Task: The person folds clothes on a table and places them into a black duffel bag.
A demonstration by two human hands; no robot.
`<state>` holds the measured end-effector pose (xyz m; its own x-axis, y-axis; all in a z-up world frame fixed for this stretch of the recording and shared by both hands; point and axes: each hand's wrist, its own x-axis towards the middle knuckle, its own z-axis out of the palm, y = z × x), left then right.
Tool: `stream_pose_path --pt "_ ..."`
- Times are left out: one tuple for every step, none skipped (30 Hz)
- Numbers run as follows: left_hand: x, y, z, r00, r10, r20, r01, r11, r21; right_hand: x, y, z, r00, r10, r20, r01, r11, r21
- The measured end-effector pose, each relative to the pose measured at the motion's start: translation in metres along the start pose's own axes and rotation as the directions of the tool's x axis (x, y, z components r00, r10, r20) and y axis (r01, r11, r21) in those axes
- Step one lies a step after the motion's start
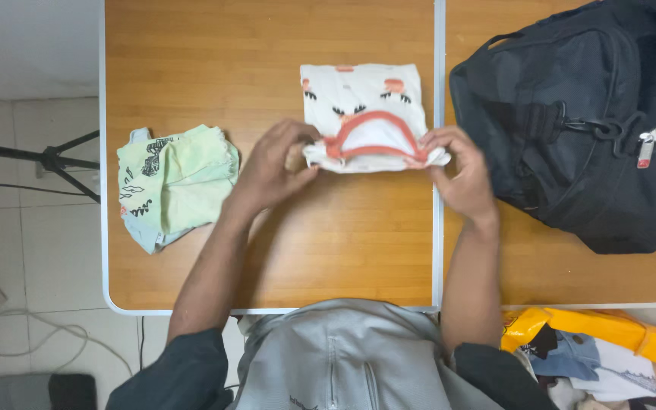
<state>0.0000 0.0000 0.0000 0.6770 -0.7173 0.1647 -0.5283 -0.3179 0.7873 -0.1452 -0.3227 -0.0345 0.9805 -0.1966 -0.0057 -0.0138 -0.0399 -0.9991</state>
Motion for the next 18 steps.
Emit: stream_pose_path --pt "-0.01 0.002 0.015 0.999 -0.007 0.033 0.005 0.999 0.044 -0.01 0.005 0.009 1.0 0.002 0.02 0.003 0.974 -0.225" --pt "-0.019 0.003 0.025 0.998 -0.015 0.065 0.009 0.996 0.087 -0.02 0.01 0.017 0.999 0.007 0.039 0.01 0.899 -0.438" --pt "-0.031 0.005 0.034 0.996 -0.009 0.093 0.005 0.999 0.045 -0.032 0.013 0.024 0.999 0.008 0.044 0.012 0.899 -0.437" --pt "-0.041 0.006 0.04 0.993 -0.003 0.121 0.002 1.0 0.002 -0.042 0.015 0.029 0.995 0.042 0.093 0.019 0.819 -0.574" --pt "-0.047 0.006 0.042 0.993 -0.003 0.119 0.003 1.0 0.003 -0.048 0.016 0.033 0.988 0.082 0.133 0.035 0.717 -0.696" --pt "-0.053 0.006 0.044 0.99 0.022 0.136 -0.012 0.997 -0.073 -0.049 0.017 0.035 0.988 0.081 0.135 0.036 0.717 -0.697" --pt "-0.06 0.005 0.045 0.987 0.042 0.158 -0.017 0.988 -0.151 -0.055 0.017 0.039 0.996 0.047 0.08 0.018 0.753 -0.658" --pt "-0.062 0.003 0.049 0.986 0.035 0.163 -0.01 0.988 -0.153 -0.059 0.016 0.042 1.0 0.016 0.023 0.002 0.787 -0.617" --pt "-0.061 -0.001 0.053 0.994 -0.029 0.103 0.044 0.989 -0.142 -0.061 0.017 0.049 1.0 0.021 0.022 -0.003 0.789 -0.614" --pt "-0.059 -0.006 0.057 0.995 -0.093 0.043 0.098 0.986 -0.134 -0.061 0.018 0.057 0.999 -0.011 -0.04 -0.016 0.777 -0.63" --pt "-0.05 -0.012 0.06 0.996 -0.085 0.041 0.089 0.987 -0.132 -0.053 0.018 0.066 0.993 -0.057 -0.103 -0.024 0.761 -0.649" --pt "-0.039 -0.019 0.064 0.999 -0.028 -0.034 0.026 0.998 -0.057 -0.044 0.019 0.076 0.992 -0.065 -0.107 -0.021 0.76 -0.65" --pt "-0.031 -0.024 0.069 0.994 0.028 -0.104 -0.026 0.999 0.019 -0.037 0.021 0.089 0.988 -0.14 -0.07 0.056 0.736 -0.675" --pt "-0.021 -0.032 0.075 0.994 0.03 -0.103 -0.029 0.999 0.019 -0.033 0.023 0.099 0.977 -0.213 -0.03 0.132 0.705 -0.697" --pt "-0.008 -0.04 0.079 0.997 0.08 -0.023 -0.076 0.988 0.133 -0.029 0.024 0.107 0.976 -0.217 -0.031 0.135 0.705 -0.697" --pt "-0.003 -0.045 0.083 0.991 0.12 0.063 -0.131 0.961 0.242 -0.026 0.026 0.114 0.985 -0.167 0.03 0.135 0.667 -0.733" --pt "-0.003 -0.048 0.087 0.99 0.126 0.063 -0.138 0.96 0.245 -0.025 0.028 0.117 0.99 -0.115 0.084 0.139 0.627 -0.767" --pt "-0.005 -0.05 0.09 0.988 0.096 0.123 -0.128 0.948 0.291 -0.028 0.027 0.114 0.989 -0.121 0.081 0.139 0.626 -0.767"
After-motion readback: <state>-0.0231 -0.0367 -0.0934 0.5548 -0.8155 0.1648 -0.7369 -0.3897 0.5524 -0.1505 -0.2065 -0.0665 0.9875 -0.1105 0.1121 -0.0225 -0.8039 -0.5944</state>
